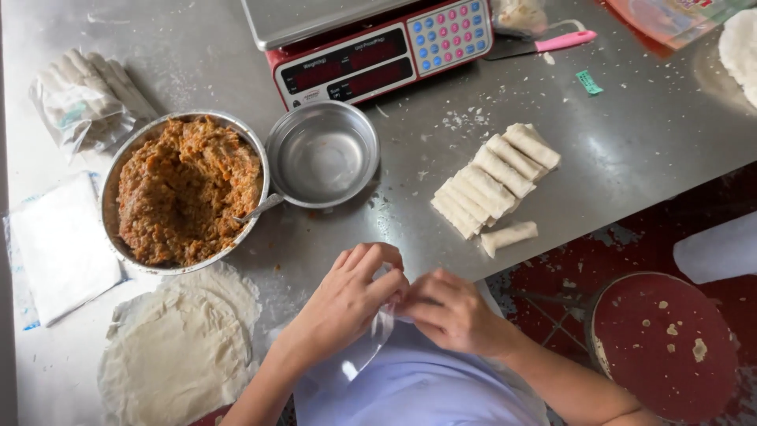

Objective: The person places spring rolls into plastic bags, puts the bags on a scale to weigh them, and seals the bags using tape.

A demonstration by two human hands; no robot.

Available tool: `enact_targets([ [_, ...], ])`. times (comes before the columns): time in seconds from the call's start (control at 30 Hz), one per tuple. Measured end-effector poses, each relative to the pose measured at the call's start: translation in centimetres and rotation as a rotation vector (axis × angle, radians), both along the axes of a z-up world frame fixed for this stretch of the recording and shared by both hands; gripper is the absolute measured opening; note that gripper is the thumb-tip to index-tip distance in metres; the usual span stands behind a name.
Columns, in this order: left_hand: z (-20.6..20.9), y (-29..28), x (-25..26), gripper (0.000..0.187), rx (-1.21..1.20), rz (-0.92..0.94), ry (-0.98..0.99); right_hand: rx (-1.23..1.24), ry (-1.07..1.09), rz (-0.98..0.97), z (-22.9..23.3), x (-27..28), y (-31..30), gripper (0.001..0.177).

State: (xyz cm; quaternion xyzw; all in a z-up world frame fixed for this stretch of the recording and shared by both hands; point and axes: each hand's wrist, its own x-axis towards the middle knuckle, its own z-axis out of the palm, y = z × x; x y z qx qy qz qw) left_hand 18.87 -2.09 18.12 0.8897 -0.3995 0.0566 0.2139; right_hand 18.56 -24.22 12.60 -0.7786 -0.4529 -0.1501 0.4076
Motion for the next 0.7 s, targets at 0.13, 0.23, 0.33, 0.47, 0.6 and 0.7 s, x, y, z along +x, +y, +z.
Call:
enact_targets([
  [0.13,0.7,-0.5,0.8,0.008,-0.214,-0.148,0.225,-0.002,-0.032,0.264,-1.7,0.0,-0.7,0.019],
  [0.23,1.3,-0.8,1.3,0.015,-0.264,-0.224,0.305,-0.076,0.04,0.307,-2.1,0.7,-1.1,0.012],
  [0.33,1.6,-1.1,1.6,0.016,-0.292,-0.29,0.372,-0.083,0.122,0.399,-0.8,1.8,-1.6,0.017],
  [0.47,1.2,-1.9,1.6,0.01,-0.338,-0.413,0.399,-0.084,0.443,0.718,-0.1,1.7,-1.7,0.033],
  [0.6,0.3,-3.3,1.3,0.008,-0.315,-0.476,0.302,-0.423,0.437,0.675,-8.0,2.1,-3.5,0.047],
  [0.7,-0.7,-4.3,1.2,0.033,-0.171,-0.369,0.253,-0.479,0.35,0.73,-8.5,2.1,-0.7,0.045],
])
